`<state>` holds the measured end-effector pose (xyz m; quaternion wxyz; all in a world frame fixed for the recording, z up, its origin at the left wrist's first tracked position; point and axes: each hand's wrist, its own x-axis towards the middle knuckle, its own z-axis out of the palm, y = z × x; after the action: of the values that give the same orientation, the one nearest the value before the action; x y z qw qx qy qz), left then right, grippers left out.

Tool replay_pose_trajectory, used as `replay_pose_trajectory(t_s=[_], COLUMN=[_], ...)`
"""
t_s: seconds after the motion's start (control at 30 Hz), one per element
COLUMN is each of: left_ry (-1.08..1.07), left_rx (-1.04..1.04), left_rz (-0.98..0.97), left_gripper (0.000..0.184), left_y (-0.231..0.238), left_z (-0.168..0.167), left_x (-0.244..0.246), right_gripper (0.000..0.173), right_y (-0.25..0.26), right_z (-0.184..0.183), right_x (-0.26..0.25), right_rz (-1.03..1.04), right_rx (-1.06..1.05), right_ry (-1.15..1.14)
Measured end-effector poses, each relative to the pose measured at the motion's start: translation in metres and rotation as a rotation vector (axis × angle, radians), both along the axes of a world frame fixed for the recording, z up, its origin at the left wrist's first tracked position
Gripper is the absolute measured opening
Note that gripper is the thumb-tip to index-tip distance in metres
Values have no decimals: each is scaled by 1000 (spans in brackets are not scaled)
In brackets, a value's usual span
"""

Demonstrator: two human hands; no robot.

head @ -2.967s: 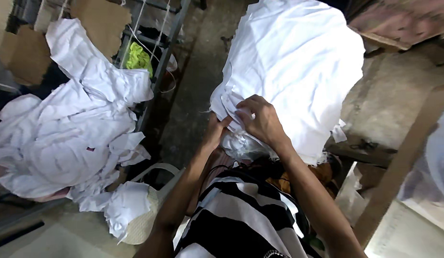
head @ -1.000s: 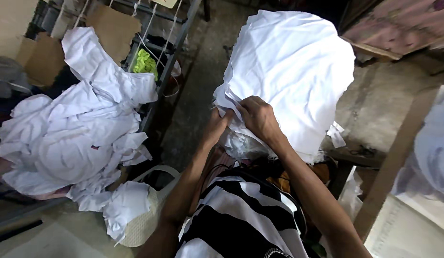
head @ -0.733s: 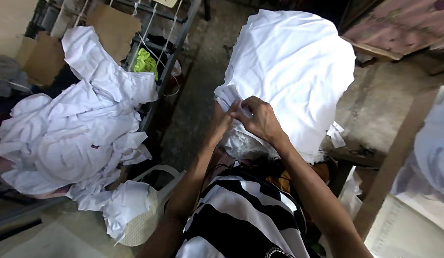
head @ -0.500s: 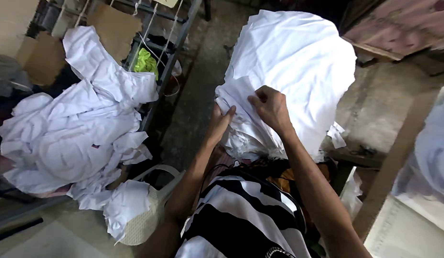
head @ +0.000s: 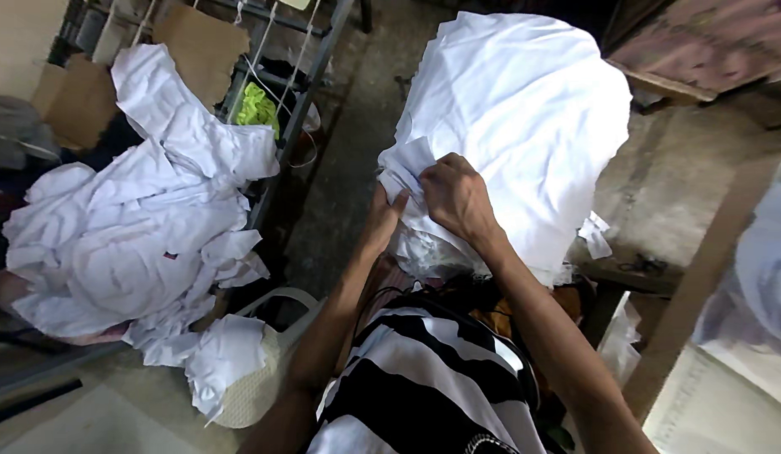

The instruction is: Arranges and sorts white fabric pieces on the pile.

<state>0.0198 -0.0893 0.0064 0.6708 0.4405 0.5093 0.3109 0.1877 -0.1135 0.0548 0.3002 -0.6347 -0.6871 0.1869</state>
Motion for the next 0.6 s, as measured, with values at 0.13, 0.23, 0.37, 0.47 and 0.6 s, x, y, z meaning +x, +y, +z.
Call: replay_pose_trajectory(t_s=[0.13, 0.23, 0.37, 0.47, 0.6], left_ry=[-18, 30, 44, 37, 30], left_rx=[-11, 40, 82, 74, 74], left_rz=[48, 51, 77, 79, 84], left_gripper=[50, 53, 49, 47, 46], left_y=[5, 7, 5, 3, 4], left_z=[-3, -9, -15, -13, -14], left_x=[7, 8, 8, 5, 5], right_gripper=[31, 19, 16, 14, 14], right_y=[5, 12, 12, 16, 27], right_z=[-7, -20, -13, -7, -6], right_x=[-7, -8, 2, 17, 30], right_rz=[-3, -10, -71, -110, -140], right_rx=[-37, -2, -52, -151, -258], right_ry=[-92, -169, -118, 101, 265])
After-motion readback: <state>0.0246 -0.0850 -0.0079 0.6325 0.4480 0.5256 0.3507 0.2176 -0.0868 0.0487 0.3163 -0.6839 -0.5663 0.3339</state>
